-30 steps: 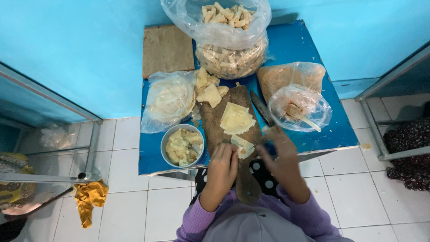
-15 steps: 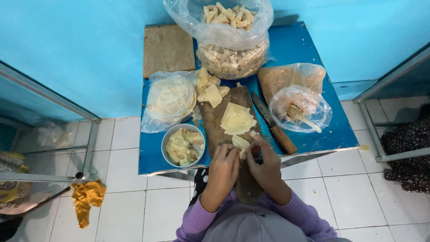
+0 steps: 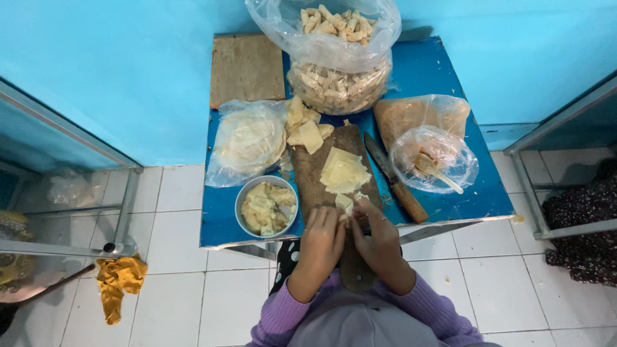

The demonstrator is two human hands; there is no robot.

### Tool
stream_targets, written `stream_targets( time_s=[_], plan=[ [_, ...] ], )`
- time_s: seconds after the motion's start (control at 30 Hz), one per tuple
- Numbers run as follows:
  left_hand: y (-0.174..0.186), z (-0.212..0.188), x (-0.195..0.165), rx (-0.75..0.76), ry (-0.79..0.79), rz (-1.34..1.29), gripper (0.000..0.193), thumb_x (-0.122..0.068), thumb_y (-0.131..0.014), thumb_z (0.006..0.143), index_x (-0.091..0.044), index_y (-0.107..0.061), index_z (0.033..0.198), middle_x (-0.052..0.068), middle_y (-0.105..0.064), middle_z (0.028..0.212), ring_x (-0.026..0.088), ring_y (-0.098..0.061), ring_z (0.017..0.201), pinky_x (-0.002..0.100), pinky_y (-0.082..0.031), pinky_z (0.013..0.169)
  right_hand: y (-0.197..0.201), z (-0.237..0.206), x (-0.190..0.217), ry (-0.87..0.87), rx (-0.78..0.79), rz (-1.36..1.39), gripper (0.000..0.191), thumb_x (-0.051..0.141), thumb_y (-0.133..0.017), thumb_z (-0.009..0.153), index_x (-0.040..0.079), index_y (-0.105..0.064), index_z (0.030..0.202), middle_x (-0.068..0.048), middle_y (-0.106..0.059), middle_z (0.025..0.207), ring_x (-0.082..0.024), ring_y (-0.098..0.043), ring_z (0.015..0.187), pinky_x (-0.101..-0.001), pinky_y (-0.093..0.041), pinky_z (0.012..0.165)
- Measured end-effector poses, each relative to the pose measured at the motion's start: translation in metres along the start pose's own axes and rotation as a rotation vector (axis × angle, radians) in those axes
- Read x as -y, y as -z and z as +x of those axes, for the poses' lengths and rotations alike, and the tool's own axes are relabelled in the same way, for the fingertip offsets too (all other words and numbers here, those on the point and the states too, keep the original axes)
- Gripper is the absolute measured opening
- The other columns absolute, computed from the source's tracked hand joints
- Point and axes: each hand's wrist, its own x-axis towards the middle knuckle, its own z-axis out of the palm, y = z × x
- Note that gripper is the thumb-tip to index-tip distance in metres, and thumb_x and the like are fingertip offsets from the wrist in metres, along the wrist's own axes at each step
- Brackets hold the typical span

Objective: The person sits at a small table and assembles filled snacks. They take flat square wrappers from a pile on a cutting board, scoop filling from a bowl with a spoon onto a wrapper, fold the wrapper over the filling by hand, and place the folded snack on a stack on the board.

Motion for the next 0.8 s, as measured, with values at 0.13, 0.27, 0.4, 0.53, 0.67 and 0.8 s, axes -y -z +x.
stream_targets(
  time_s=[0.13, 0.27, 0.4, 0.53, 0.67, 0.8],
  plan=[
    [-0.001, -0.001, 0.000, -0.008, 0.021, -0.037, 0.023, -0.001, -0.066, 0.089, 0.002, -0.064, 0.112, 0.018, -0.061, 0.102, 0.039, -0.058, 0.097, 0.047, -0.048, 0.081, 0.001, -0.005, -0.006, 0.022, 0.050, -0.046, 0.058, -0.001, -0.079, 0.083, 0.002, -0.054, 0.136, -0.013, -0.073, 0.101, -0.027, -0.075, 0.085, -0.0358, -0.059, 0.073],
    [-0.002, -0.002, 0.002, -0.007, 0.007, -0.018, 0.016, -0.001, -0.067, 0.089, 0.000, -0.067, 0.104, 0.016, -0.061, 0.101, 0.038, -0.059, 0.096, 0.046, -0.049, 0.081, 0.010, -0.003, -0.009, -0.036, 0.158, 0.048, 0.058, 0.000, -0.076, 0.087, 0.003, -0.052, 0.139, -0.014, -0.074, 0.107, -0.026, -0.077, 0.091, -0.0338, -0.062, 0.075],
    [0.000, -0.002, 0.002, -0.007, -0.004, -0.026, 0.014, -0.001, -0.068, 0.089, 0.001, -0.068, 0.103, 0.016, -0.060, 0.101, 0.037, -0.059, 0.096, 0.045, -0.049, 0.081, 0.030, 0.011, -0.014, 0.077, 0.251, 0.064, 0.054, 0.004, -0.078, 0.084, 0.002, -0.055, 0.133, -0.015, -0.073, 0.111, -0.033, -0.074, 0.101, -0.0387, -0.059, 0.084],
    [0.008, 0.001, 0.001, 0.023, -0.040, -0.067, 0.018, -0.002, -0.070, 0.087, 0.003, -0.066, 0.104, 0.017, -0.059, 0.102, 0.038, -0.058, 0.099, 0.045, -0.049, 0.083, 0.040, 0.026, -0.018, 0.246, 0.328, 0.044, 0.043, 0.005, -0.076, 0.086, 0.004, -0.060, 0.125, -0.017, -0.072, 0.114, -0.035, -0.073, 0.102, -0.0385, -0.059, 0.084],
    [0.015, 0.003, 0.002, 0.087, -0.078, -0.080, 0.025, -0.003, -0.072, 0.083, 0.005, -0.065, 0.106, 0.019, -0.058, 0.105, 0.040, -0.056, 0.099, 0.046, -0.048, 0.083, 0.039, 0.033, -0.023, 0.312, 0.406, 0.043, 0.039, 0.003, -0.074, 0.091, 0.003, -0.060, 0.127, -0.015, -0.073, 0.109, -0.034, -0.074, 0.098, -0.0393, -0.059, 0.081],
    [0.009, 0.004, 0.004, 0.051, -0.120, 0.001, 0.014, -0.002, -0.069, 0.091, 0.003, -0.065, 0.103, 0.016, -0.060, 0.106, 0.038, -0.058, 0.100, 0.046, -0.049, 0.085, 0.034, 0.034, -0.026, 0.232, 0.343, 0.110, 0.043, 0.004, -0.076, 0.086, 0.004, -0.060, 0.126, -0.017, -0.072, 0.109, -0.034, -0.073, 0.096, -0.0384, -0.058, 0.079]
  ],
)
